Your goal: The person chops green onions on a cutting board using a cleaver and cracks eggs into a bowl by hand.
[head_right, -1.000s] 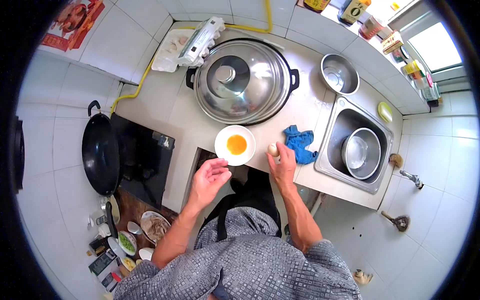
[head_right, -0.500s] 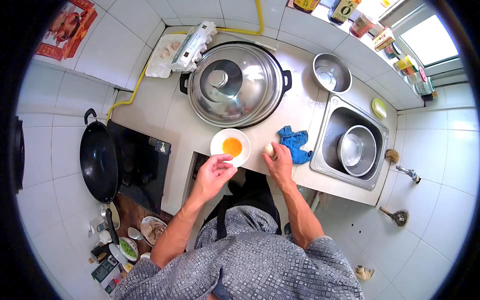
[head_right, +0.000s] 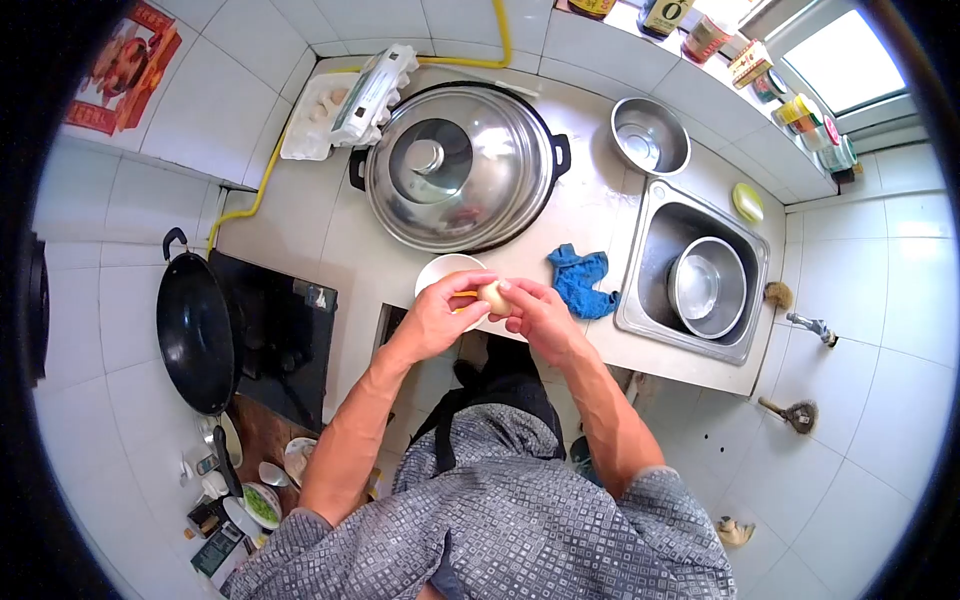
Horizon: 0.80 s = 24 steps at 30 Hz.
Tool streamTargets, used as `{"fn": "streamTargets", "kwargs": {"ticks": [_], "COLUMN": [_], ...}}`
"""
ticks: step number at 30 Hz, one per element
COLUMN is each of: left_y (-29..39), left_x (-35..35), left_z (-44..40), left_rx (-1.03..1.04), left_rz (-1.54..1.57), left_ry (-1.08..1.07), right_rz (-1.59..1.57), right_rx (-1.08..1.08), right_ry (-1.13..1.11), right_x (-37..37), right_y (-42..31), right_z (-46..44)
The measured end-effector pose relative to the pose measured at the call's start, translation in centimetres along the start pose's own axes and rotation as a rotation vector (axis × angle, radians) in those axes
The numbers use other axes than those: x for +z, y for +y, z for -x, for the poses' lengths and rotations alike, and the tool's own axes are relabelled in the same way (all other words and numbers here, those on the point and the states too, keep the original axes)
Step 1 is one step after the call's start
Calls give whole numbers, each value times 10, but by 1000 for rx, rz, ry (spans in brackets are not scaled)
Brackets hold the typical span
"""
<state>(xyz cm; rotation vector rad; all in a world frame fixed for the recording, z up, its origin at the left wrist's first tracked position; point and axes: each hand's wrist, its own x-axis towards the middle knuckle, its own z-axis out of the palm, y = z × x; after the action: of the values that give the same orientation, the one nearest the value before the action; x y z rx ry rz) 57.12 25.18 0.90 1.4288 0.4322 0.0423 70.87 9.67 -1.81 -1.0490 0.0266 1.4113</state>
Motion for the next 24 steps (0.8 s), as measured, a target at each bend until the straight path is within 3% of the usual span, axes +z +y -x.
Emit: {"fn": "streamTargets", "kwargs": {"ticks": [1,8,24], "left_y": [-2,-15,-14], "left_x": [-1,-8,-18], "left_z": [1,6,9], "left_rx": [-92,-64,-107], "left_rz": [73,13,-196], "left_ry": [25,150,272], "right_rz": [64,516,736], "right_rx": [-6,-247,-352], "right_ry": [16,47,92], "right_x": [2,19,26], "right_y": [1,7,18], "right_z": [-2,-7,-22]}}
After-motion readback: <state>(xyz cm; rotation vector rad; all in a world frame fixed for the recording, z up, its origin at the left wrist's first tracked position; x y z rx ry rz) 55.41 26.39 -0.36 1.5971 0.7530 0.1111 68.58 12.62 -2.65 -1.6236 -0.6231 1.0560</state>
